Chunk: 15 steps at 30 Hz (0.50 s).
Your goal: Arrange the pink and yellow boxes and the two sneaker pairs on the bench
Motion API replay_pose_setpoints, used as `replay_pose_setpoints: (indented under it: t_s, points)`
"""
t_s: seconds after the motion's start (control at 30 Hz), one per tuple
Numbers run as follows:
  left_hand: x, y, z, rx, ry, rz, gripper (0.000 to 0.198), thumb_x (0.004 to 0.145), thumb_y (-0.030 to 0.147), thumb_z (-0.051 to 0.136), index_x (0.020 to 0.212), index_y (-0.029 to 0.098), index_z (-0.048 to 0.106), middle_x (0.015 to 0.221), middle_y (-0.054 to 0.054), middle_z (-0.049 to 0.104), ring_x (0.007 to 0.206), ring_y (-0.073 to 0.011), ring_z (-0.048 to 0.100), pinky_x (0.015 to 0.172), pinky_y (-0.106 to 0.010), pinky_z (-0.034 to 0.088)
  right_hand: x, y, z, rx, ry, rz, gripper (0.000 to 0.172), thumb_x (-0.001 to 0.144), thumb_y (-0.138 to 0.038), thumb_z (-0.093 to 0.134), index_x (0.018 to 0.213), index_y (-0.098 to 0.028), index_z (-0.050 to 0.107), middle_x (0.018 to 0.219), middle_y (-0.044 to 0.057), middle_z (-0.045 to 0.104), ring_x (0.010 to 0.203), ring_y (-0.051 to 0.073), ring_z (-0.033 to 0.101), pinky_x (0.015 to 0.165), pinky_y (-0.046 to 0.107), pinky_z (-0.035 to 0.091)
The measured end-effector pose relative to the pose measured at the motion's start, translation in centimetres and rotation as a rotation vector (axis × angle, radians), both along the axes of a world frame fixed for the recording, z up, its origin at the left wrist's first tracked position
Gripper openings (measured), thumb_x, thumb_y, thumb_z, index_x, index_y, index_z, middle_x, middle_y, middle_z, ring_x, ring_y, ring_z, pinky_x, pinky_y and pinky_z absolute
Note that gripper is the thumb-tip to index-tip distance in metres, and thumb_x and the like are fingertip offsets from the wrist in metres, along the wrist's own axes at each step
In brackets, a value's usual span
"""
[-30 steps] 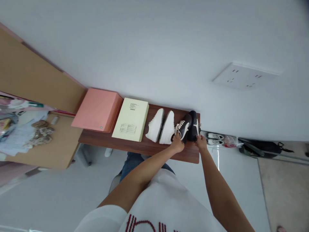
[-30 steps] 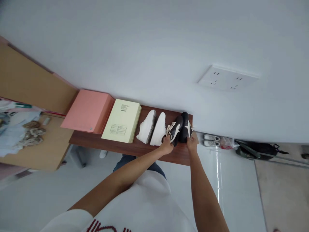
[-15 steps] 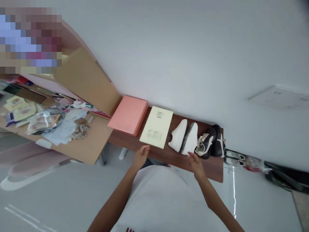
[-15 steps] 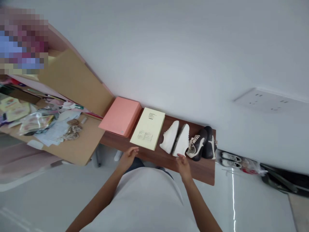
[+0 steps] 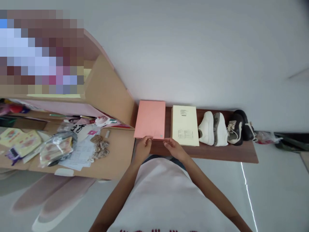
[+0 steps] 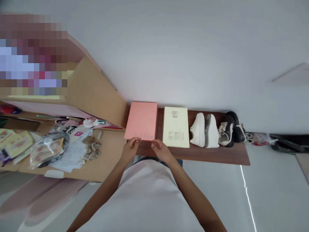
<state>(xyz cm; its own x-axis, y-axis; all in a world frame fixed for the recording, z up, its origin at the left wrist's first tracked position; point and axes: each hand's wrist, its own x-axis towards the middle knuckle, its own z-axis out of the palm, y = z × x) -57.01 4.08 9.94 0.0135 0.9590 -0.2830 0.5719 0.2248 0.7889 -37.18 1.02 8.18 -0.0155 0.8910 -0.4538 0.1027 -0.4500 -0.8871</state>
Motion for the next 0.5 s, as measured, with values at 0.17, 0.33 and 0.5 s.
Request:
replay_pose_setpoints:
  t_s: [0.17, 0.33, 0.5]
  points:
    - [-4.5, 1.5, -1.6, 0.052, 0.033, 0.002, 0.034, 0.092, 0.022, 0.051, 0.121, 0.022, 0.067, 0.125, -0.008, 0.07, 0.12, -0.0226, 0.064, 0.111, -0.04, 0.046, -1.9, 0.4, -1.0, -0.102, -0.092, -0.212, 0.038, 0.087, -0.041, 0.067, 0.121, -0.024, 0.068, 0.129, 0.008, 0.071, 0.121, 0.024, 0.065, 0.105, 0.042, 0.051]
    - [-6.4, 4.5, -4.0, 0.095, 0.056, 0.037, 0.049, 0.086, 0.026, 0.063, 0.134, 0.019, 0.059, 0.141, -0.013, 0.06, 0.136, -0.0272, 0.052, 0.119, -0.046, 0.037, -2.2, 2.0, -1.7, -0.15, -0.115, -0.289, 0.069, 0.083, -0.055, 0.069, 0.144, -0.025, 0.055, 0.152, 0.011, 0.055, 0.142, 0.03, 0.049, 0.117, 0.046, 0.041]
    - [-7.5, 8.1, -6.0, -0.001, 0.013, 0.088, 0.07, 0.08, 0.032, 0.075, 0.144, 0.015, 0.051, 0.156, -0.018, 0.046, 0.149, -0.0324, 0.037, 0.125, -0.046, 0.025, -2.4, 4.6, -3.3, -0.179, -0.108, -0.281, 0.099, 0.079, -0.066, 0.069, 0.16, -0.022, 0.033, 0.168, 0.01, 0.029, 0.155, 0.029, 0.028, 0.127, 0.043, 0.024]
